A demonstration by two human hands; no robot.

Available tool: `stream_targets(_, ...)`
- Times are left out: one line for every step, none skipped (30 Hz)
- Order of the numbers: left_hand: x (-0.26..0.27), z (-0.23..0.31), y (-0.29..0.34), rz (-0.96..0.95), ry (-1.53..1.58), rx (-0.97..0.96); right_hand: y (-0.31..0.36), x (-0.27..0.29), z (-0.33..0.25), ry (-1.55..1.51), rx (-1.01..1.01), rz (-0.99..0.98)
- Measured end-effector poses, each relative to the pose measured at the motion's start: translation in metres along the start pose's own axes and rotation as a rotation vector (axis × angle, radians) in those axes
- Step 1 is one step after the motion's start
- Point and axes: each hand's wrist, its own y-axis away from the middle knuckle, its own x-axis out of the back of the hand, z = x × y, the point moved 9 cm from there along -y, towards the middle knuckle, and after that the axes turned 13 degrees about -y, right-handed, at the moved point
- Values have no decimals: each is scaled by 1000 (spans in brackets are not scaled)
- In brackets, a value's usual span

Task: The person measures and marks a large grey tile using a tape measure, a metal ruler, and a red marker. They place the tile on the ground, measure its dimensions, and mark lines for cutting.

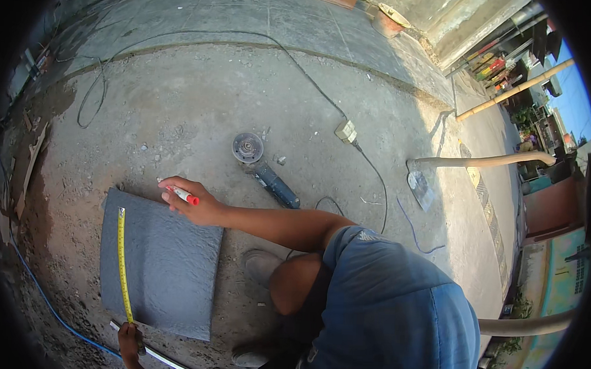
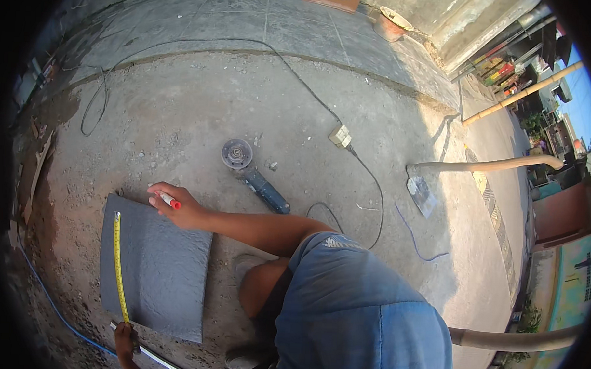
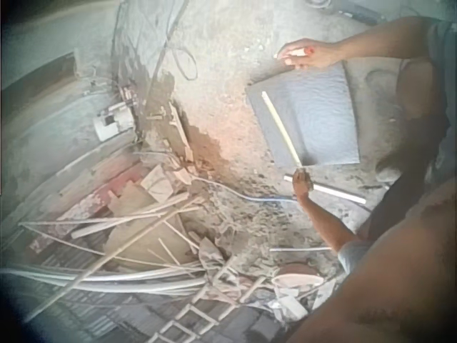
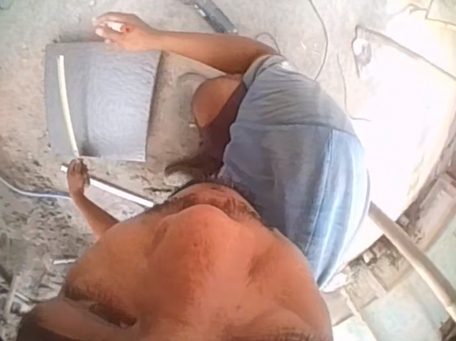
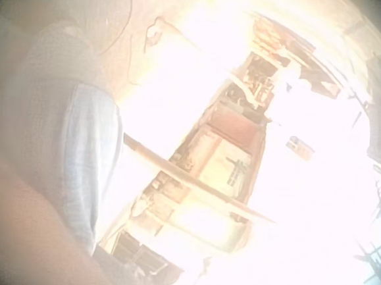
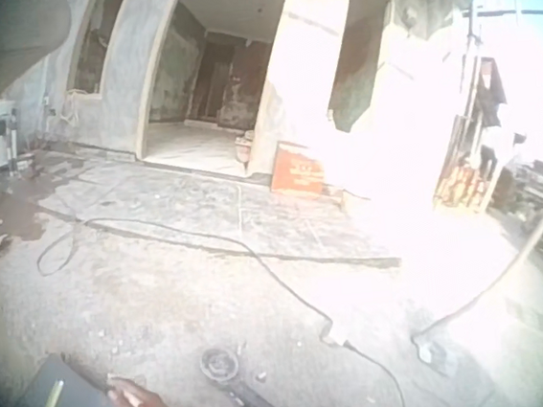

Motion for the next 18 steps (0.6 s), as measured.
stream_targets(6,-6,2,20,-16,-19,2,3,-10,21,1,25)
stream_targets(13,-13,3,33,-12,-32,3,7,-20,42,2,48)
stream_targets(21,-25,0,45,-7,-45,4,13,-38,120,124,40)
stream_targets(28,-34,-1,54,-3,-60,6,23,-54,199,246,35)
stream_targets(33,-43,-1,65,4,-61,10,32,-70,276,367,29)
stream_targets(40,-58,3,82,14,-57,11,39,-79,298,349,59)
stream_targets(48,-60,7,102,21,-57,17,50,-95,317,338,92)
stream_targets(55,-63,12,124,28,-57,23,59,-109,333,327,123)
stream_targets(33,-40,31,86,164,193,38,84,-118,380,324,183)
stream_targets(40,-47,37,99,144,197,47,94,-123,403,332,193)
stream_targets(49,-57,47,113,125,202,55,103,-128,427,340,203)
stream_targets(47,-59,46,109,109,202,65,116,-131,465,342,221)
stream_targets(40,-42,66,185,173,316,75,128,-125,459,306,248)
stream_targets(31,-37,68,161,168,342,86,138,-118,452,271,274)
stream_targets(36,-42,77,154,166,351,89,137,-118,426,239,286)
stream_targets(37,-43,83,142,165,355,89,137,-123,473,236,300)
stream_targets(39,-45,88,136,166,355,88,138,-129,522,232,315)
stream_targets(39,-46,91,133,166,355,91,139,-132,570,220,333)
